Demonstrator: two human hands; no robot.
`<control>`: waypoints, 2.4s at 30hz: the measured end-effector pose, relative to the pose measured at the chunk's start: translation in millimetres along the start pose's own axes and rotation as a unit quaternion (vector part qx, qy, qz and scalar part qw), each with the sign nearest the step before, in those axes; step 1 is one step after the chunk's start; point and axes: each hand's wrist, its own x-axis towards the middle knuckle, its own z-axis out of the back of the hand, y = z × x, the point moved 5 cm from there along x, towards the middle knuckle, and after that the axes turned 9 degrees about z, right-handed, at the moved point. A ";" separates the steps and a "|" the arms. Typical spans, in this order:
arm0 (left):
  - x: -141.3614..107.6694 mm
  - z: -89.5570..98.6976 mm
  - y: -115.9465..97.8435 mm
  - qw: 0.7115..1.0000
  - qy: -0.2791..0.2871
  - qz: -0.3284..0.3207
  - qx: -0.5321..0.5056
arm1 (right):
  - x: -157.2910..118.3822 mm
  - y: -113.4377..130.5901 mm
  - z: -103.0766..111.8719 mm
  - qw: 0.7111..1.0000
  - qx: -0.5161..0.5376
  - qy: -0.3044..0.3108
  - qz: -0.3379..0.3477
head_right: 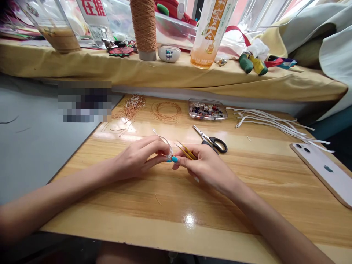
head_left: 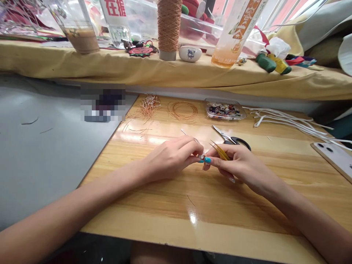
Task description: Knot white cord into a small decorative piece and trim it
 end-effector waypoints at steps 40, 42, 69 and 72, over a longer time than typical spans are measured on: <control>-4.6 -7.2 8.7 0.895 -0.092 0.295 -0.323 | -4.9 9.7 -4.6 0.968 -0.116 -0.183 0.127; -3.4 -6.5 9.7 0.896 -0.090 0.298 -0.316 | -4.0 8.3 -3.4 0.969 -0.116 -0.183 0.118; -1.2 -16.9 22.6 0.848 0.045 0.329 -0.412 | -5.2 1.3 10.9 0.968 -0.151 -0.175 0.093; -1.1 -17.4 20.8 0.850 0.054 0.315 -0.418 | -5.3 0.5 9.5 0.970 -0.148 -0.169 0.095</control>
